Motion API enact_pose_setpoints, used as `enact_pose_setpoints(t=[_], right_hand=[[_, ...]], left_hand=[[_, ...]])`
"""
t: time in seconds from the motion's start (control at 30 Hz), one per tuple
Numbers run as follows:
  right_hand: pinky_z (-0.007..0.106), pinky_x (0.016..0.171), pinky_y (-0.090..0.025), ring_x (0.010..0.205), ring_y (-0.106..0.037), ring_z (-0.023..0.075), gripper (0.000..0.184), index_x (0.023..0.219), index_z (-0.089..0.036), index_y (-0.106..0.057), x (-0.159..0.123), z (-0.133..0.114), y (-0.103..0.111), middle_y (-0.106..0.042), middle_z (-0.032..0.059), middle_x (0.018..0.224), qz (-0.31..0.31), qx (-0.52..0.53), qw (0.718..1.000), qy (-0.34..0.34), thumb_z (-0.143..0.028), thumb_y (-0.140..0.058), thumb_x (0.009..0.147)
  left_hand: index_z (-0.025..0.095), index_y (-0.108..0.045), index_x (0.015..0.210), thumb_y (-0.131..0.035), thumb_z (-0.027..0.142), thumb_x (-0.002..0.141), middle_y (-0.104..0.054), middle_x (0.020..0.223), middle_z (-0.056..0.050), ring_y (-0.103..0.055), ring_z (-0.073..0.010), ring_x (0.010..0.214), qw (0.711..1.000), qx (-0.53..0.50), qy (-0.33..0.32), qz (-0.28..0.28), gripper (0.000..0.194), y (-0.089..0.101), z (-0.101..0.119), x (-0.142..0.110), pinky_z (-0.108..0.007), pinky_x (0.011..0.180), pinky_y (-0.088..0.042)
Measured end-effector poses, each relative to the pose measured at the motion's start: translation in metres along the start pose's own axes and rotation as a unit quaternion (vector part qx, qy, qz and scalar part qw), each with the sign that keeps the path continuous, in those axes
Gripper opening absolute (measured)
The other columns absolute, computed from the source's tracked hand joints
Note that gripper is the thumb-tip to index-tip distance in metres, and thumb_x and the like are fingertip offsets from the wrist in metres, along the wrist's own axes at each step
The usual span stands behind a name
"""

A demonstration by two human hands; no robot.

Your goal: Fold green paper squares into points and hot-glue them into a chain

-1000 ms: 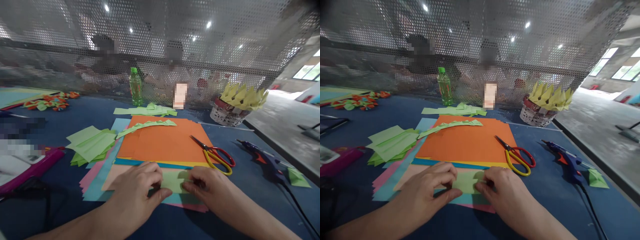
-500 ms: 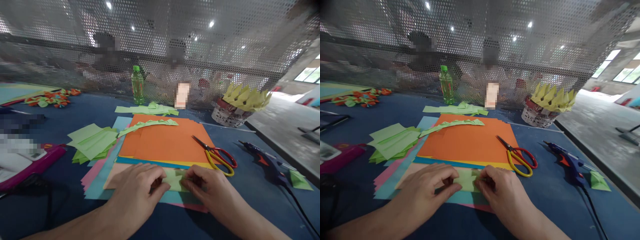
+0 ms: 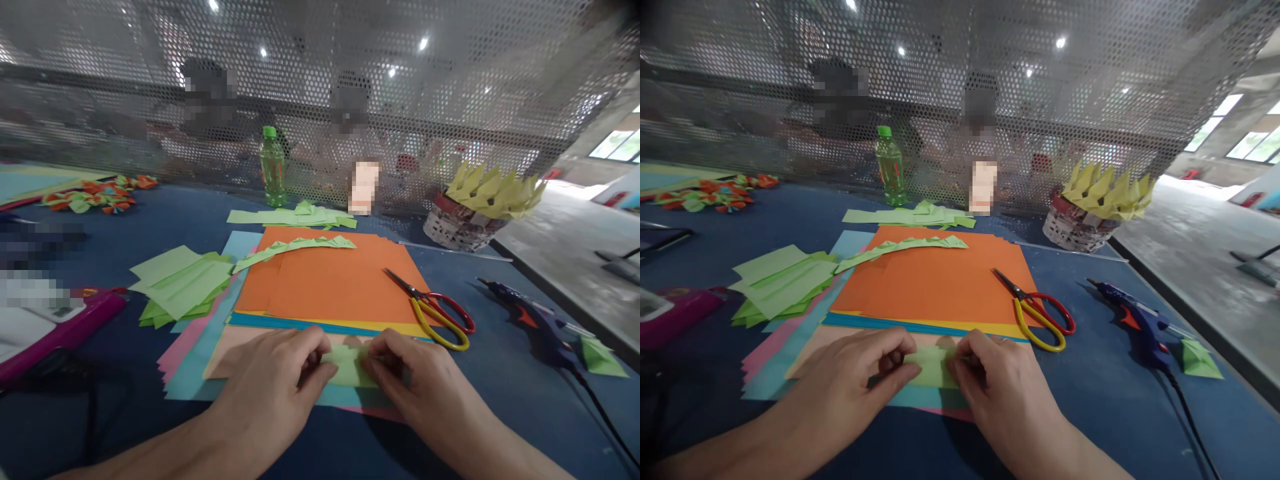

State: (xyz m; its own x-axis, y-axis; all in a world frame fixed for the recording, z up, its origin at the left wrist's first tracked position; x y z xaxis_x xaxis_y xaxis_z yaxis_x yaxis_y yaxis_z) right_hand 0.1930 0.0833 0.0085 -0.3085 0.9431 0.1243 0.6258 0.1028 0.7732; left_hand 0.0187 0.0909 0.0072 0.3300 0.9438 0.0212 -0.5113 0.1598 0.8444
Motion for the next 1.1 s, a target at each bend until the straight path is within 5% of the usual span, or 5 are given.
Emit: enact_pose_setpoints(t=[0.2, 0.4, 0.73, 1.1], right_hand=[[0.024, 0.055, -0.034, 0.056, -0.053, 0.0130, 0.016, 0.074, -0.022, -0.056, -0.0009, -0.0009, -0.0021, -0.063, -0.0041, 0.065, 0.025, -0.069, 0.997, 0.033, -0.015, -0.062, 0.087], [0.025, 0.055, -0.033, 0.055, -0.053, 0.0130, 0.016, 0.073, -0.022, -0.055, -0.0008, 0.0008, -0.0018, -0.063, -0.0038, 0.064, 0.029, -0.080, 0.996, 0.031, -0.013, -0.061, 0.086], [0.026, 0.062, -0.038, 0.071, -0.061, 0.0165, 0.014, 0.081, -0.023, -0.057, -0.0014, 0.0021, -0.0019, -0.067, -0.0016, 0.080, 0.030, -0.049, 0.998, 0.015, -0.012, -0.060, 0.087], [0.027, 0.060, -0.032, 0.063, -0.058, 0.0151, 0.014, 0.078, -0.021, -0.056, -0.0004, 0.0013, -0.0048, -0.065, -0.0024, 0.074, 0.039, -0.111, 0.993, 0.021, -0.014, -0.062, 0.088]], left_hand=[[0.025, -0.058, 0.089, -0.058, 0.026, 0.087, -0.063, 0.073, 0.003, -0.060, -0.0186, 0.069, 1.000, 0.002, -0.006, 0.015, 0.002, -0.0027, 0.0002, -0.0005, -0.028, 0.061, -0.036], [0.028, -0.059, 0.105, -0.063, 0.025, 0.081, -0.063, 0.072, 0.004, -0.062, -0.0187, 0.068, 1.000, -0.014, 0.000, 0.024, 0.025, -0.0010, 0.0003, -0.0008, -0.027, 0.060, -0.037], [0.029, -0.059, 0.106, -0.063, 0.027, 0.083, -0.063, 0.073, 0.005, -0.062, -0.0199, 0.071, 1.000, -0.009, 0.021, 0.002, 0.024, -0.0027, -0.0025, -0.0005, -0.029, 0.060, -0.034], [0.028, -0.060, 0.111, -0.058, 0.024, 0.083, -0.060, 0.072, 0.004, -0.061, -0.0204, 0.073, 0.998, 0.023, 0.041, -0.030, 0.028, -0.0002, 0.0040, 0.0047, -0.029, 0.061, -0.032]])
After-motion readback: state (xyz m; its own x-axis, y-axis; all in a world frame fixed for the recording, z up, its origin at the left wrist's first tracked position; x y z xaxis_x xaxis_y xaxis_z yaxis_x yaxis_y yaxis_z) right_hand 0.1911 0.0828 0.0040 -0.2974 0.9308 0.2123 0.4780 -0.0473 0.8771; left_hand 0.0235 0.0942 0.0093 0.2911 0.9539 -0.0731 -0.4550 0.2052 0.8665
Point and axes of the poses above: each hand's wrist, its own x-axis towards the middle knuckle, its own y-axis out of the back of the hand, z = x × y, the point moved 7 cm from there along x, towards the middle knuckle
